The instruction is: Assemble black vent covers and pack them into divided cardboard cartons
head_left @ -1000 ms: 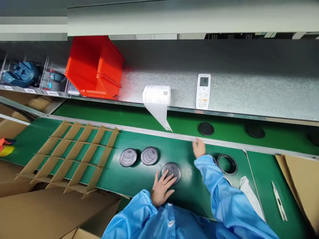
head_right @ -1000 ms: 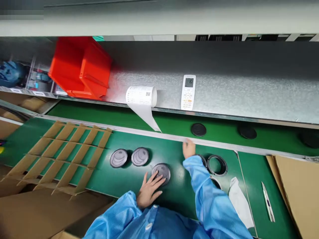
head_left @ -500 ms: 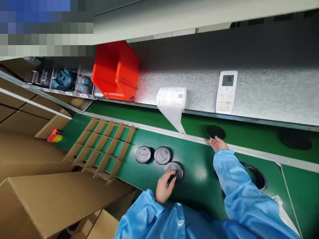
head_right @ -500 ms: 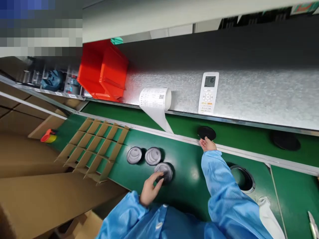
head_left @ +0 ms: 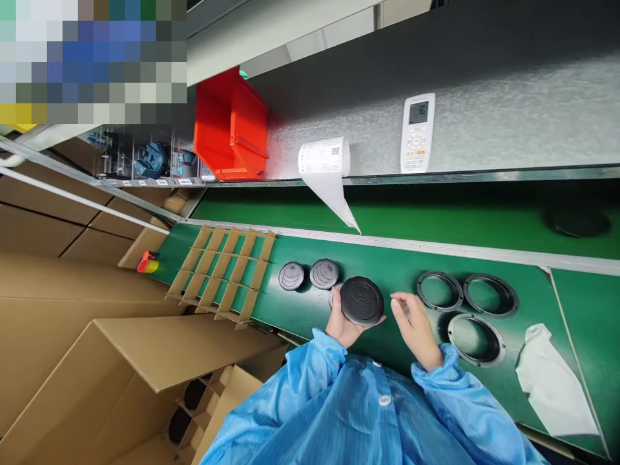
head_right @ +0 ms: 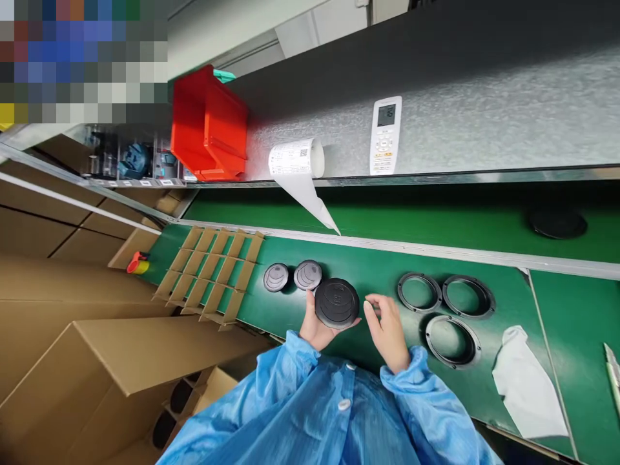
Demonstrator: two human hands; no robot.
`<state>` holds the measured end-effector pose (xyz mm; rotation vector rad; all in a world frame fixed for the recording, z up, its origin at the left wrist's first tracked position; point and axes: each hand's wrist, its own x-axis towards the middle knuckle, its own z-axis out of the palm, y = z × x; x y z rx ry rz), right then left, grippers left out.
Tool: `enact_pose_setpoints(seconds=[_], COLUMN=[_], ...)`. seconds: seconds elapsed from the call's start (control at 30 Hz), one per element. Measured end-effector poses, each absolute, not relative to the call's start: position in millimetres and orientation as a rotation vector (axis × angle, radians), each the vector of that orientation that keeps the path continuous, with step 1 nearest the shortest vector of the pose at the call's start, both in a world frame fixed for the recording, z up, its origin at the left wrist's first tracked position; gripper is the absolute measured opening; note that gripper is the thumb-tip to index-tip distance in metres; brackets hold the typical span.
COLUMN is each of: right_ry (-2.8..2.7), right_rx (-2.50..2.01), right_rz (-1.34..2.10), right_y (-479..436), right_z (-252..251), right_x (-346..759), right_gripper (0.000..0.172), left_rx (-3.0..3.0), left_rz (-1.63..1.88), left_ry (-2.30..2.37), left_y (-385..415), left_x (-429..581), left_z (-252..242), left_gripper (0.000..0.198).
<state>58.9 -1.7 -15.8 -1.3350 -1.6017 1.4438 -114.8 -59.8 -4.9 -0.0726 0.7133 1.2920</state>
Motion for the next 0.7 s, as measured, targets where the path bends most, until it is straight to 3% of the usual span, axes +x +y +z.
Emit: enact_pose_setpoints(seconds=[0.1, 0.43, 0.6, 0.7], right_ry=[-1.979, -1.933, -2.066, -2.324], right_rx=[-1.100, -1.125, -0.996, -0.845], right_rz=[1.028, 1.317, 0.979, 0.861], right_y=[6.3, 6.2, -23.7, -42.8], right_z=[-12.6, -13.9, -13.7, -28.3], right_x=[79.0, 107.8, 122.2, 122.7], right_gripper=[0.042, 0.066, 0.054, 0.066], left_rx=[-0.041, 0.000, -0.032, -0.054], left_rz=[1.248, 1.123, 1.101, 1.063], left_ry=[0.622, 0.670, 0.662, 0.723], left_y=[-66.8, -83.8, -79.9, -75.4], left_x=[-98.1, -59.4, -50.9, -43.1], left_z=[-1.4, -3.3, -4.0, -6.4], left_gripper=[0.093, 0.092, 0.097, 0.093])
